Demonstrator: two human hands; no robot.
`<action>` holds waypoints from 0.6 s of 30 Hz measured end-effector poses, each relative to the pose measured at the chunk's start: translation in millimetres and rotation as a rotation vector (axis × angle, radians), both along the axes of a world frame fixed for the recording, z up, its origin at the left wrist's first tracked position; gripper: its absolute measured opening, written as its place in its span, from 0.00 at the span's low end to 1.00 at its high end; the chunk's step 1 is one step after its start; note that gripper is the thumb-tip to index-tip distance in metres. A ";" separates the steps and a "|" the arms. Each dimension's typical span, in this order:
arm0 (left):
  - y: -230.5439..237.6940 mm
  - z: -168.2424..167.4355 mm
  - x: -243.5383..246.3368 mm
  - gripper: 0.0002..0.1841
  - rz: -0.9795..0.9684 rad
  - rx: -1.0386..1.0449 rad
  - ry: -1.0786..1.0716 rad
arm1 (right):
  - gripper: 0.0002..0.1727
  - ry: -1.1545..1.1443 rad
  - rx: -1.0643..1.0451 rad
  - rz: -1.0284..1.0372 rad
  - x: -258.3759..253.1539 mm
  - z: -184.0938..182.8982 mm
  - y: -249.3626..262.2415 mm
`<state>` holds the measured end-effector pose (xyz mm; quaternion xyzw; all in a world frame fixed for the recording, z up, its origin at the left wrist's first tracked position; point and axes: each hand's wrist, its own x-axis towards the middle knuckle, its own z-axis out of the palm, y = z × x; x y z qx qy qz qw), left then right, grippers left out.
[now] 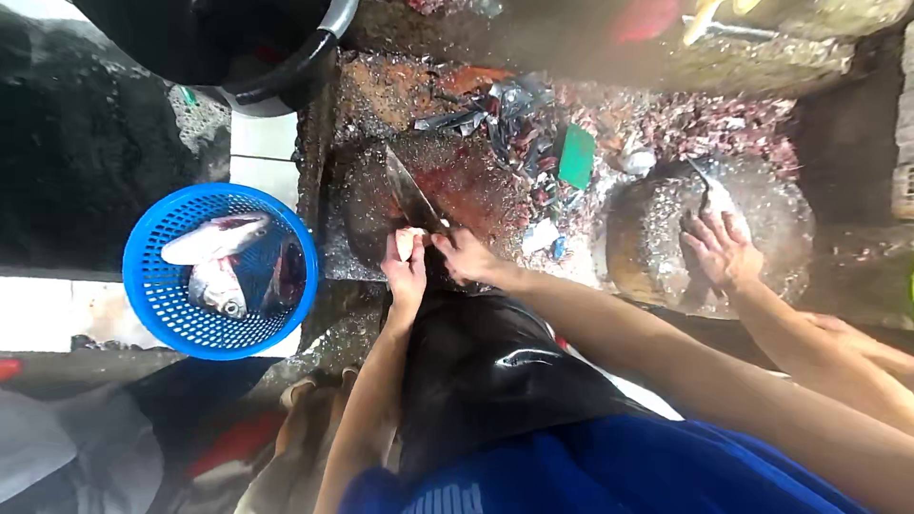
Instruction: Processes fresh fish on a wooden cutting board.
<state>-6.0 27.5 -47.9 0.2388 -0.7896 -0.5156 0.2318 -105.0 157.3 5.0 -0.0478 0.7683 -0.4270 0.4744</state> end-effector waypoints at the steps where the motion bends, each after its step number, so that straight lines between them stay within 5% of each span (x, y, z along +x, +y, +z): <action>1: 0.1 -0.2 -5.2 0.20 0.035 -0.015 0.005 | 0.28 -0.040 -0.051 -0.036 3.1 -3.8 -1.8; 7: 4.1 -5.0 -5.0 0.21 0.095 -0.157 -0.073 | 0.26 -0.119 -0.037 -0.075 12.0 28.9 21.6; 13: 0.4 2.2 -9.0 0.27 0.152 -0.072 -0.064 | 0.25 0.149 -0.140 -0.145 26.6 -19.0 -24.3; 16: -7.1 6.4 -13.2 0.25 0.147 -0.104 -0.133 | 0.28 0.137 0.004 0.055 3.3 28.0 1.1; 18: -6.0 12.1 -11.9 0.25 0.114 -0.129 -0.201 | 0.29 0.378 0.189 0.299 -12.9 73.0 36.7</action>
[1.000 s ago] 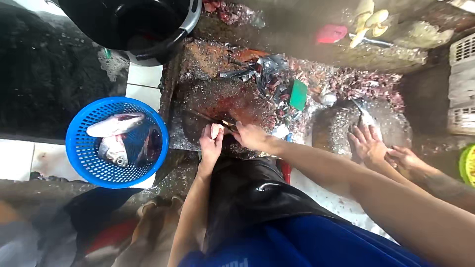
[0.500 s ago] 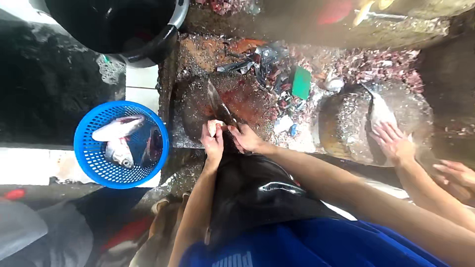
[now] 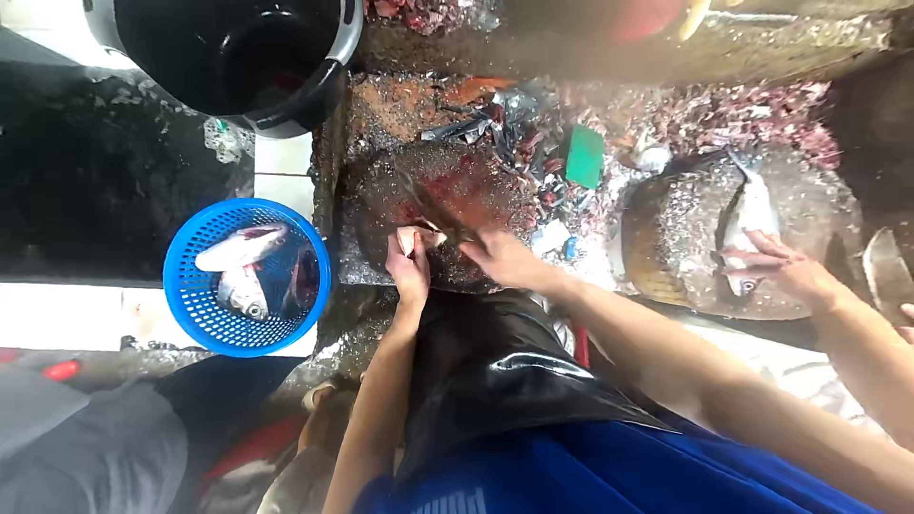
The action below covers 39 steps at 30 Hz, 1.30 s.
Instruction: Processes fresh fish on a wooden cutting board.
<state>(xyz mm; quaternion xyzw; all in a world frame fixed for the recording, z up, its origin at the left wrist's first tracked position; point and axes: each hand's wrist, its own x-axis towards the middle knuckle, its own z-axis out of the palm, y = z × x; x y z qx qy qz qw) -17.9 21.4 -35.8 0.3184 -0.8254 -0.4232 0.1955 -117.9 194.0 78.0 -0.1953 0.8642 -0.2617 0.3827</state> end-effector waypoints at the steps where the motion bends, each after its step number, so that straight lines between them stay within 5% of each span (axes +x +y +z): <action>1: 0.5 1.2 2.6 0.25 -0.020 -0.001 -0.015 | 0.29 0.113 0.106 0.114 -4.7 22.3 16.4; 5: 0.5 0.5 6.3 0.25 -0.087 0.014 0.005 | 0.22 0.280 0.462 0.432 -10.3 67.9 60.9; 8: -0.7 -1.5 1.8 0.24 -0.101 0.018 0.021 | 0.18 0.302 0.542 0.585 -16.4 79.8 66.2; 18: -10.4 -3.3 -4.8 0.18 -0.307 -0.130 0.073 | 0.05 0.377 0.774 0.905 -47.0 148.6 -47.3; 25: -24.8 -8.2 -22.7 0.23 -0.150 0.209 0.151 | 0.16 0.299 0.746 0.568 -23.6 104.1 -18.0; 33: -42.5 -13.1 -50.8 0.14 -0.042 0.335 0.380 | 0.21 0.199 0.723 0.258 37.3 2.2 25.6; 35: -45.9 -12.7 -55.4 0.13 -0.047 0.331 0.358 | 0.21 0.142 0.745 0.234 43.6 12.0 12.4; 39: -60.6 -15.4 -70.9 0.14 -0.060 0.183 0.225 | 0.15 0.076 0.827 0.263 33.3 87.5 -45.9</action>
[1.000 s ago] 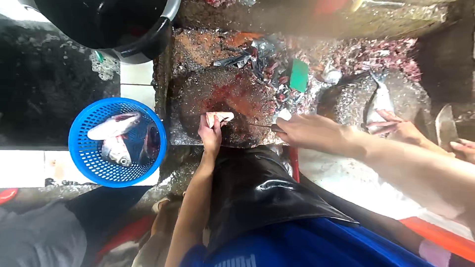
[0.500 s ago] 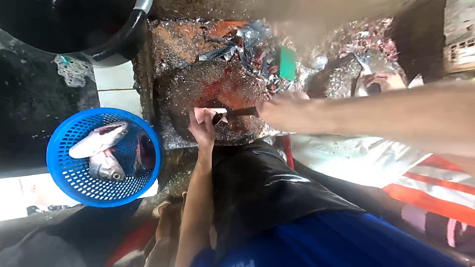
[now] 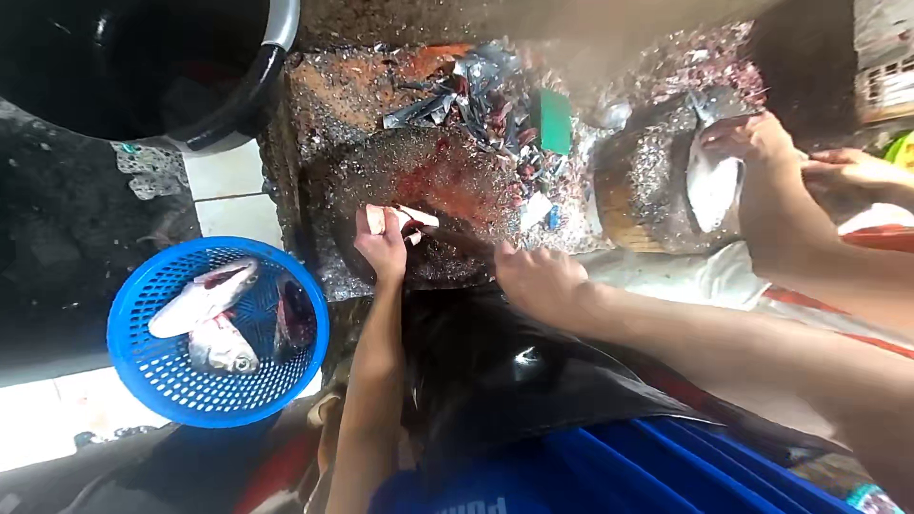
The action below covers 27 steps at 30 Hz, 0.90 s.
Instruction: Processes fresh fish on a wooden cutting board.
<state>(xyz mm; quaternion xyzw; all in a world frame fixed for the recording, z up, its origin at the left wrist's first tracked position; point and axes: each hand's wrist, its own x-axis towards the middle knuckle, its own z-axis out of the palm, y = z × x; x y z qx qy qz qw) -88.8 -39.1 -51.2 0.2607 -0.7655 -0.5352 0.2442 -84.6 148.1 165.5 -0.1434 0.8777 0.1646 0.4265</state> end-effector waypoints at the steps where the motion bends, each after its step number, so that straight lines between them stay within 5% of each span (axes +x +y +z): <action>1: -4.7 0.7 -5.4 0.15 -0.002 -0.020 -0.047 | 0.15 0.022 -0.011 0.037 -7.7 10.7 -7.1; 4: -12.0 4.0 -19.7 0.14 -0.035 0.000 -0.083 | 0.18 0.070 -0.050 0.117 -27.4 2.1 7.2; 8: -6.3 3.7 -29.2 0.11 -0.031 0.006 -0.052 | 0.21 0.025 -0.018 -0.044 -18.6 -35.1 35.0; 15: -8.4 27.2 -47.0 0.15 -0.071 -0.109 -0.301 | 0.17 -0.009 0.162 -0.177 7.1 6.3 -69.1; 23: -42.5 39.7 -97.8 0.19 -0.215 -0.034 -0.522 | 0.20 0.079 -0.014 -0.143 -1.0 -31.6 -21.0; 27: -27.6 48.5 -93.2 0.18 -0.221 -0.120 -0.528 | 0.18 0.055 0.026 -0.214 -3.1 -10.8 -63.8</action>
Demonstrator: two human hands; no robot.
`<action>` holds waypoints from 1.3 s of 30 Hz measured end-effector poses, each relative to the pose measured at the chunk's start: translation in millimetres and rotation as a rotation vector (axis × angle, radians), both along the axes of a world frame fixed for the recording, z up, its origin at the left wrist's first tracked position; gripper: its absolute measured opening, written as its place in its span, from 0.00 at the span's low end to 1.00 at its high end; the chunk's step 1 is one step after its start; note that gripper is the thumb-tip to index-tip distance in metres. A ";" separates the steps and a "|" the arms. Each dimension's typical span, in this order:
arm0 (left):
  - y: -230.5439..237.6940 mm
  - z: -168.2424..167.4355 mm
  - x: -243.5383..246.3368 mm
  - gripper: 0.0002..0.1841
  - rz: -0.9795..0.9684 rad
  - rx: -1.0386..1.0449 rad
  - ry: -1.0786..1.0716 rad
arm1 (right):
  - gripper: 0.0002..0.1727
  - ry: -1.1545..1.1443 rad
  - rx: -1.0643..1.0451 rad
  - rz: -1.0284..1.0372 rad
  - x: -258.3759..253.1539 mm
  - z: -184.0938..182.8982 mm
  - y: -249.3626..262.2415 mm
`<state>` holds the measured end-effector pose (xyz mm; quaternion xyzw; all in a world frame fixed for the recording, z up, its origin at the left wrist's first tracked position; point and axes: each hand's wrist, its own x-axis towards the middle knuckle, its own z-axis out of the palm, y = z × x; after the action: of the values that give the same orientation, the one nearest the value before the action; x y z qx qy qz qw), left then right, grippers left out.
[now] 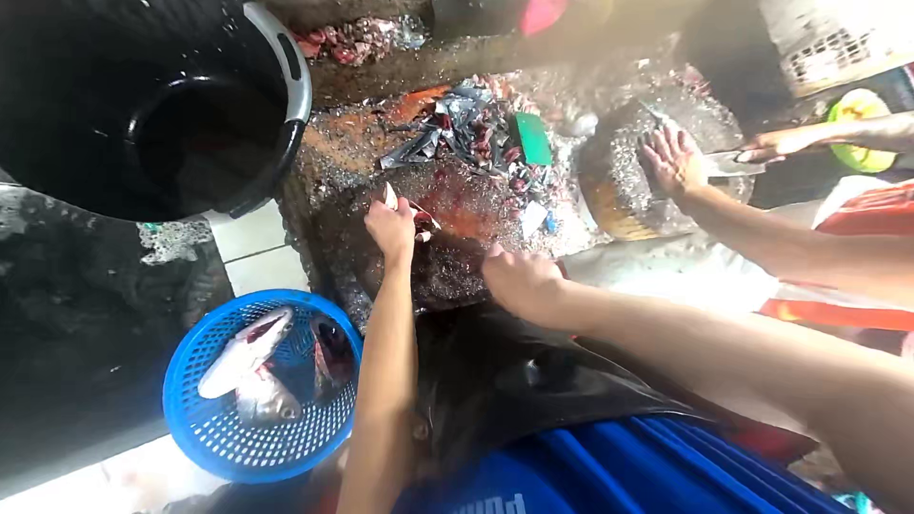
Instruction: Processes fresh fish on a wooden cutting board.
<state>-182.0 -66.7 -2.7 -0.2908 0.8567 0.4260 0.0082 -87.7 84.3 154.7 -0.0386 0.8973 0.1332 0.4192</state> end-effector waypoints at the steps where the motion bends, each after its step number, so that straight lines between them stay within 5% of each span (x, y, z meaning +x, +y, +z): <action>1: 2.7 -0.6 -0.2 0.18 -0.010 -0.033 0.008 | 0.17 0.009 -0.024 -0.028 -5.9 3.7 -12.8; 6: -4.5 -14.3 1.2 0.20 0.116 0.067 0.036 | 0.19 0.043 -0.135 -0.081 -15.5 -21.3 6.5; 10: -7.7 -22.5 -0.1 0.16 0.265 0.221 0.116 | 0.30 0.031 -0.283 -0.325 -7.1 -62.8 40.2; 15: -6.0 -9.0 -18.7 0.19 0.239 0.144 -0.065 | 0.26 -0.022 -0.436 -0.421 -8.4 -68.3 41.8; 20: -1.5 7.2 -55.9 0.23 0.123 0.011 -0.424 | 0.22 0.018 -0.160 -0.151 -23.4 -34.7 18.0; 26: 11.9 3.0 -66.7 0.21 0.277 0.042 -0.483 | 0.28 0.030 -0.146 -0.152 -42.2 -67.4 2.7; 30: 18.5 10.5 -42.1 0.23 0.424 0.142 -0.321 | 0.23 0.042 -0.418 -0.323 -56.0 -77.2 20.9; 35: 37.1 3.3 42.8 0.27 0.643 0.078 0.172 | 0.27 -0.004 -0.727 -0.537 -85.9 -89.5 32.1; 39: 43.2 0.2 98.6 0.22 0.447 -0.078 0.527 | 0.30 0.031 -0.823 -0.560 -78.3 -113.1 68.1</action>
<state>-83.4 -23.5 -2.5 -0.3513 0.7601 0.4448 -0.3179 -166.0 152.4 41.6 0.0436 0.8575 -0.3491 0.3753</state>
